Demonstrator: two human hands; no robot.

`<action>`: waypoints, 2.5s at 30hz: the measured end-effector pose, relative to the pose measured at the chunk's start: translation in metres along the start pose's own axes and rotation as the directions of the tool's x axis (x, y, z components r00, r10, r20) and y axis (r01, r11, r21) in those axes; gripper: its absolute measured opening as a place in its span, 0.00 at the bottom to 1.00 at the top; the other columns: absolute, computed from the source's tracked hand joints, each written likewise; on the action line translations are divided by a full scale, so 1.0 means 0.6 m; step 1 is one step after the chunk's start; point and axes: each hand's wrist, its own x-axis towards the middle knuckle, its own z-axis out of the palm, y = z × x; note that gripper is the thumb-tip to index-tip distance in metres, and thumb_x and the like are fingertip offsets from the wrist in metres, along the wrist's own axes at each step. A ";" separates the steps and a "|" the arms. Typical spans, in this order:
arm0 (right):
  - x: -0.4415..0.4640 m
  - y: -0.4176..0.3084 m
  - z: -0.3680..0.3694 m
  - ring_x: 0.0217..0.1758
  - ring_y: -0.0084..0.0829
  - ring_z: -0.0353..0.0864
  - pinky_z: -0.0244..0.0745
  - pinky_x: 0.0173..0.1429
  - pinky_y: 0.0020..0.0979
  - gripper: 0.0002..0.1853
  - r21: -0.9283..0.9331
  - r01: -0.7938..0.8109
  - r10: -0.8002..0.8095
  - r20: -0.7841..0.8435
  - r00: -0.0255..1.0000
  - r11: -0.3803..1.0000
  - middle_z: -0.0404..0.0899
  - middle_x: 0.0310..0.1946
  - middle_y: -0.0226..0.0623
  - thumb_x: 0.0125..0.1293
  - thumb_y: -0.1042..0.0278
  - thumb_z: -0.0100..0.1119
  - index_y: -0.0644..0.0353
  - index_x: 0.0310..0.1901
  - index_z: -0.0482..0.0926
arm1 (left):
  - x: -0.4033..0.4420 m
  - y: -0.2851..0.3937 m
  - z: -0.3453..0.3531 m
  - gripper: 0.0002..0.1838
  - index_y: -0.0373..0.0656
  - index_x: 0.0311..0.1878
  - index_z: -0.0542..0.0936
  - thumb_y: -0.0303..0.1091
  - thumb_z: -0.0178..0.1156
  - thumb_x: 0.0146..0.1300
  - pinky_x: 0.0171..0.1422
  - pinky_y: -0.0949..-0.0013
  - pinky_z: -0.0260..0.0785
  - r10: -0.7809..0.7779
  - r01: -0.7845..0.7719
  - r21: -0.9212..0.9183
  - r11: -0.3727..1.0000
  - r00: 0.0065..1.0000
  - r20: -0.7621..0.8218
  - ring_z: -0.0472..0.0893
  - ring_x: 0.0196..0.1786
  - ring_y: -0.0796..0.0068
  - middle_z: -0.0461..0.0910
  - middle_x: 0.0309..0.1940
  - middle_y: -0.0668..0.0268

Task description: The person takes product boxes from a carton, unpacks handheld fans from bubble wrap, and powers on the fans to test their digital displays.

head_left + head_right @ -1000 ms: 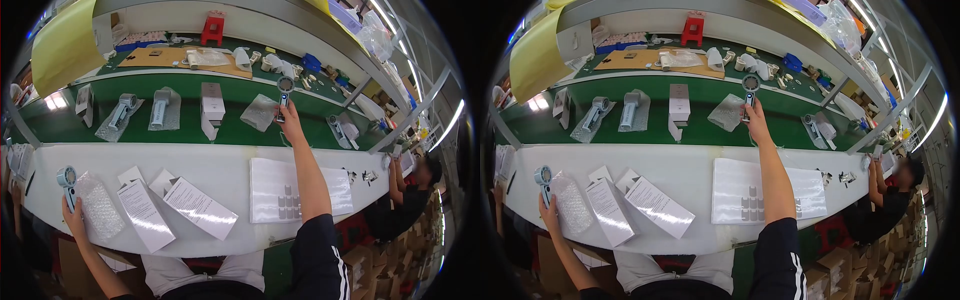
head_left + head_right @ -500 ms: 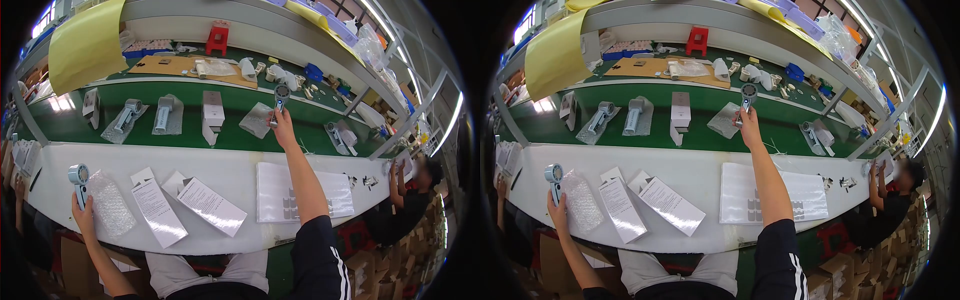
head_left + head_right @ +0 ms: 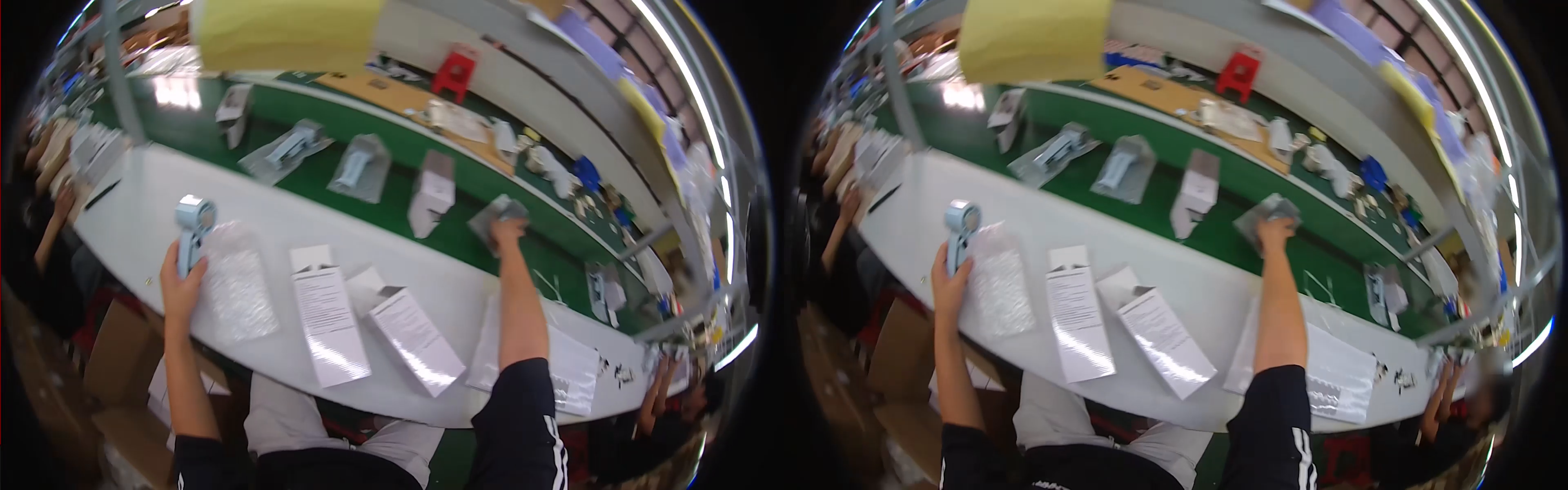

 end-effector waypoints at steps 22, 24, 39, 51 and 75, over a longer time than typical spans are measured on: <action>-0.133 -0.060 -0.164 0.70 0.53 0.68 0.68 0.69 0.52 0.57 -0.200 0.187 -0.105 0.362 0.926 0.962 0.64 0.68 0.55 0.56 0.43 0.70 0.43 0.79 0.41 | -0.008 0.026 -0.001 0.21 0.37 0.58 0.76 0.29 0.67 0.62 0.31 0.78 0.65 -0.072 0.072 -0.112 0.991 0.997 0.008 0.72 0.31 0.85 0.75 0.33 0.73; -0.151 -0.075 -0.193 0.69 0.53 0.70 0.69 0.69 0.50 0.55 -0.252 0.202 -0.091 0.391 0.916 0.947 0.65 0.67 0.55 0.58 0.46 0.69 0.42 0.79 0.41 | -0.008 0.027 -0.002 0.22 0.37 0.58 0.75 0.30 0.67 0.62 0.33 0.77 0.66 -0.083 0.083 -0.132 0.988 0.997 0.002 0.72 0.31 0.84 0.75 0.33 0.72; -0.631 -0.052 -0.563 0.65 0.54 0.71 0.74 0.63 0.43 0.41 0.405 0.651 -0.758 0.466 0.456 0.641 0.64 0.66 0.54 0.57 0.60 0.71 0.57 0.72 0.64 | -0.019 0.035 0.003 0.16 0.39 0.54 0.77 0.31 0.66 0.65 0.29 0.80 0.59 -0.129 0.127 -0.232 0.964 0.992 0.007 0.68 0.26 0.88 0.73 0.28 0.76; -0.404 -0.021 -0.530 0.54 0.39 0.77 0.76 0.47 0.33 0.29 0.432 0.564 -0.582 -0.104 0.807 0.704 0.72 0.57 0.43 0.49 0.70 0.72 0.57 0.56 0.77 | -0.015 0.042 0.005 0.10 0.41 0.47 0.76 0.31 0.65 0.66 0.26 0.79 0.56 -0.084 0.077 -0.222 0.972 0.996 -0.022 0.66 0.23 0.88 0.71 0.25 0.76; -0.433 -0.116 -0.449 0.62 0.51 0.74 0.72 0.65 0.41 0.29 0.442 0.623 -0.743 0.171 0.647 0.645 0.74 0.59 0.51 0.62 0.58 0.69 0.61 0.61 0.73 | -0.004 0.027 0.007 0.12 0.42 0.49 0.76 0.33 0.66 0.66 0.25 0.79 0.57 -0.181 0.167 -0.349 0.922 0.983 -0.008 0.65 0.23 0.88 0.69 0.27 0.77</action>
